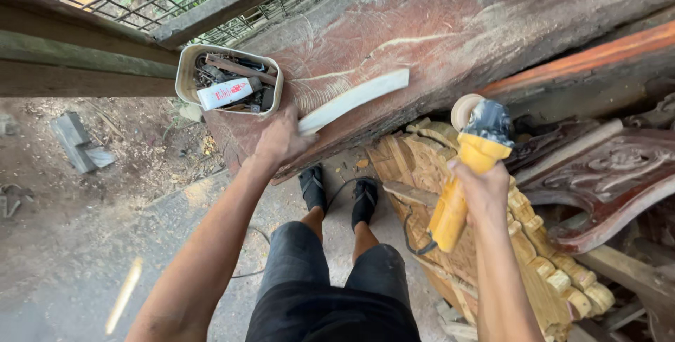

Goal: The person uses a yellow angle grinder with a sanding disc to smooth the surface of a small wooden plank. They hold the plank with one hand and move the grinder back and forth along its length, occasionally flipping the plank to work on different sides.

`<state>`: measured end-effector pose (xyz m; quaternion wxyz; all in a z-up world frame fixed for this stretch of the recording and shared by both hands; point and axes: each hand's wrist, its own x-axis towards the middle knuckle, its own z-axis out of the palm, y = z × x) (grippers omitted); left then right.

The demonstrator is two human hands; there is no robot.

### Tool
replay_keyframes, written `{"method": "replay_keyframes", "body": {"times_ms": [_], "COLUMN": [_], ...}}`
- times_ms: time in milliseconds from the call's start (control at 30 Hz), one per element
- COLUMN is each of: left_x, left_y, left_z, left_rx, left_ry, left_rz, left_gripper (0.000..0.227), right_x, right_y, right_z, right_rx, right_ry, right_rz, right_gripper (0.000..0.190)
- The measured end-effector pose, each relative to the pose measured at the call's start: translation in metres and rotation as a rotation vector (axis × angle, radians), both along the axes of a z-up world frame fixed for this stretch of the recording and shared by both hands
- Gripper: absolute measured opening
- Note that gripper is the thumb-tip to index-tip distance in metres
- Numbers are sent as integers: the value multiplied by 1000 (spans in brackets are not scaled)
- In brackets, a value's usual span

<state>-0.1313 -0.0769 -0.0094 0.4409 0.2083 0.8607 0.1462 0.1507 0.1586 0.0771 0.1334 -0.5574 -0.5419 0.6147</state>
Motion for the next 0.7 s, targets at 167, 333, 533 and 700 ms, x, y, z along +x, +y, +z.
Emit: {"method": "replay_keyframes", "body": {"times_ms": [167,333,533,700], "left_x": [19,34,35,32], "left_y": [-18,-38,-44,-41], "left_z": [-6,-21,-31,-29], "left_rx": [356,413,494,521], "left_ry": [330,530,518,475], "left_rz": [-118,-110,-40,-10], "left_gripper": [47,49,48,49], "right_x": [12,-33,-97,-126], "right_y": [-50,-90,-114,-101], "right_z": [28,8,-11,-11], "right_rx": [67,265,243,153], "right_ry": [-206,-251,-188,-220], "right_rz": [197,480,688,720], "right_gripper": [44,57,57,59]}}
